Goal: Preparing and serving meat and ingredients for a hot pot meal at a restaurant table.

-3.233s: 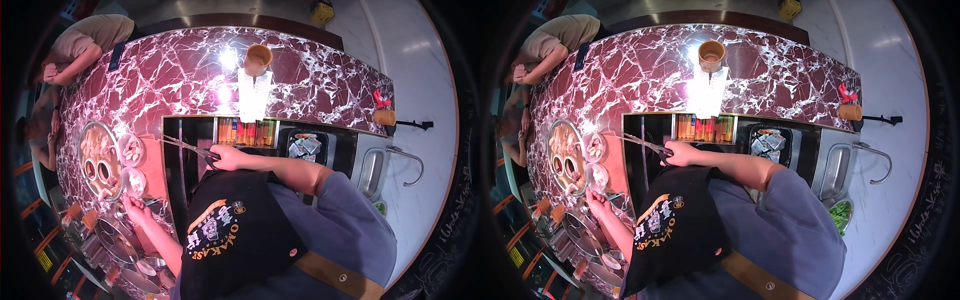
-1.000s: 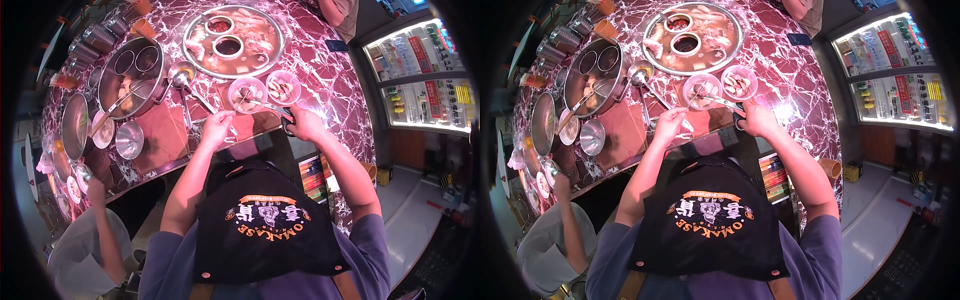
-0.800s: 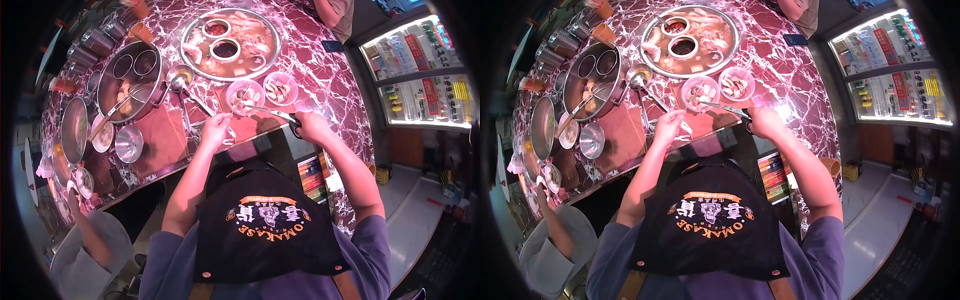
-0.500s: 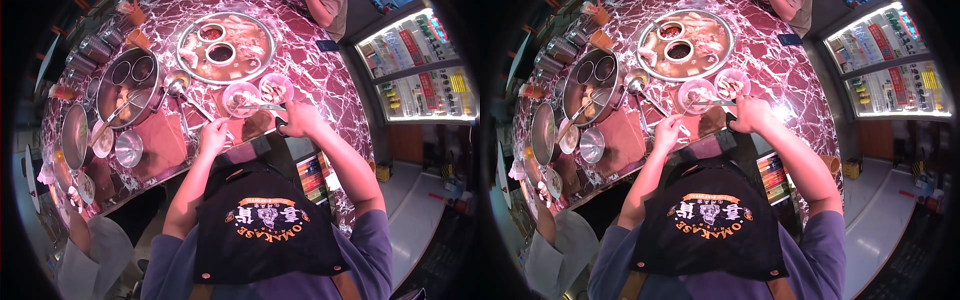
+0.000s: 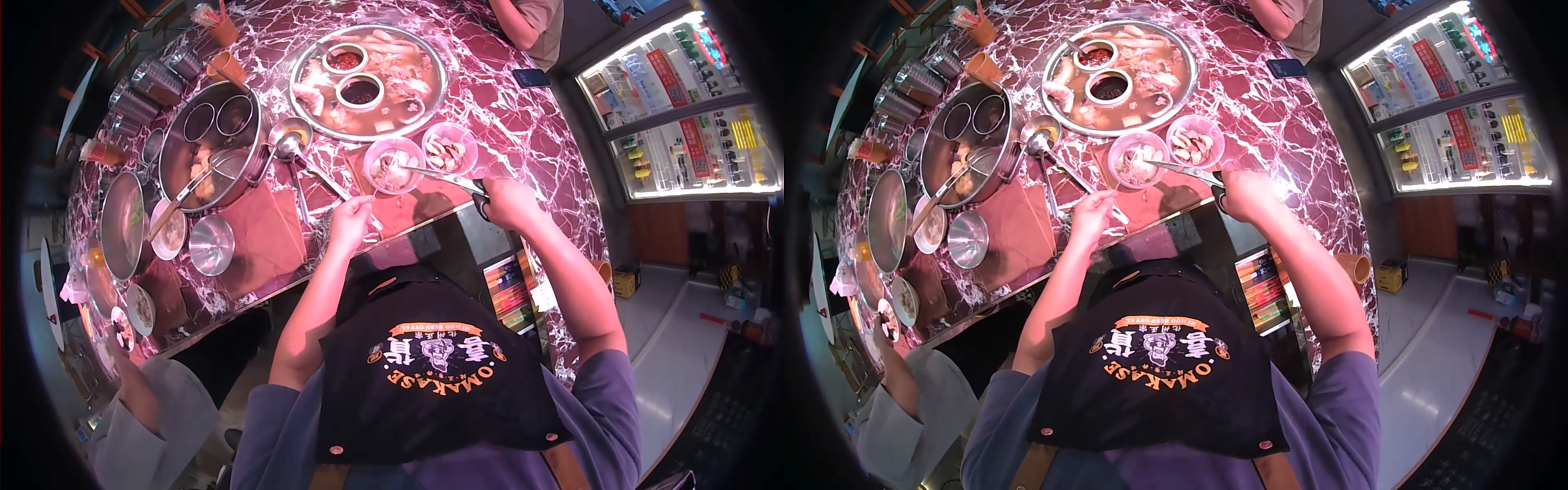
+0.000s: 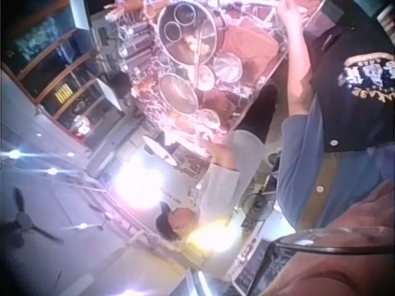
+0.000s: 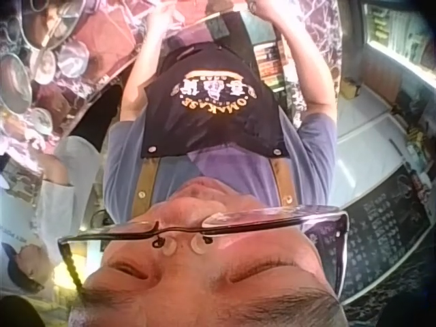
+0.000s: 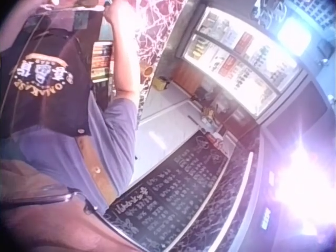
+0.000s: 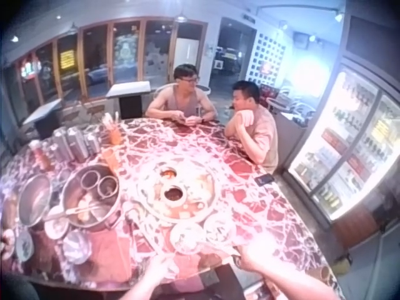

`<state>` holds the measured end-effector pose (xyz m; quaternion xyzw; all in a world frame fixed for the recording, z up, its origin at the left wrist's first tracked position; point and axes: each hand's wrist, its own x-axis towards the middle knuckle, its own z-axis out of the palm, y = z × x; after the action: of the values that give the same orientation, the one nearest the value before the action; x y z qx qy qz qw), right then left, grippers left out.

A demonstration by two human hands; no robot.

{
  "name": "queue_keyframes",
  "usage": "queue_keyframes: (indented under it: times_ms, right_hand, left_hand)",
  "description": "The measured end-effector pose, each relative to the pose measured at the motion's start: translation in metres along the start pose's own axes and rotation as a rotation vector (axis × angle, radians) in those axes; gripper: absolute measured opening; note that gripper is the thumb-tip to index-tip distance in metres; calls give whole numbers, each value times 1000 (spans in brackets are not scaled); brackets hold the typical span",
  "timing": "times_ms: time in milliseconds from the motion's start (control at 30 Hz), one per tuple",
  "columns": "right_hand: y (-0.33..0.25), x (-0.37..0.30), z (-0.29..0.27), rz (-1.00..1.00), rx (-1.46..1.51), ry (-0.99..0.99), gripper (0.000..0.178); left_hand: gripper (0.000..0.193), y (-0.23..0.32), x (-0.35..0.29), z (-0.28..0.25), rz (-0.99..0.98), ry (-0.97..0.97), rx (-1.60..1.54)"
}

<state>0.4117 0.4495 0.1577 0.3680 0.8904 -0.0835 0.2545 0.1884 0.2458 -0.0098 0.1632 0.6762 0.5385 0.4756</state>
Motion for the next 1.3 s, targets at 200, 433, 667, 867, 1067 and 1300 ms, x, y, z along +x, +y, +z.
queue_keyframes:
  times_ms: [200, 433, 667, 867, 1067, 1300]
  right_hand:
    - [-12, -6, 22, -24, 167, 157, 69]
    - [-38, 0, 32, -21, 243, -15, 70]
    - [-48, 10, 29, -1, 308, -69, 66]
    - [-49, 15, 43, -13, 256, -5, 57]
    - [-38, 14, 55, 29, 399, -59, 53]
    - [-34, 9, 60, 77, 470, -85, 57]
  left_hand:
    - [24, 22, -9, -6, -103, -114, -234]
    - [25, 26, -13, -12, -102, -126, -218]
    - [24, 25, -11, -6, -128, -153, -158]
    - [22, 23, -10, 0, -111, -176, -173]
    - [23, 26, -4, 5, -128, -187, -209]
    - [21, 28, 0, 11, -125, -205, -145]
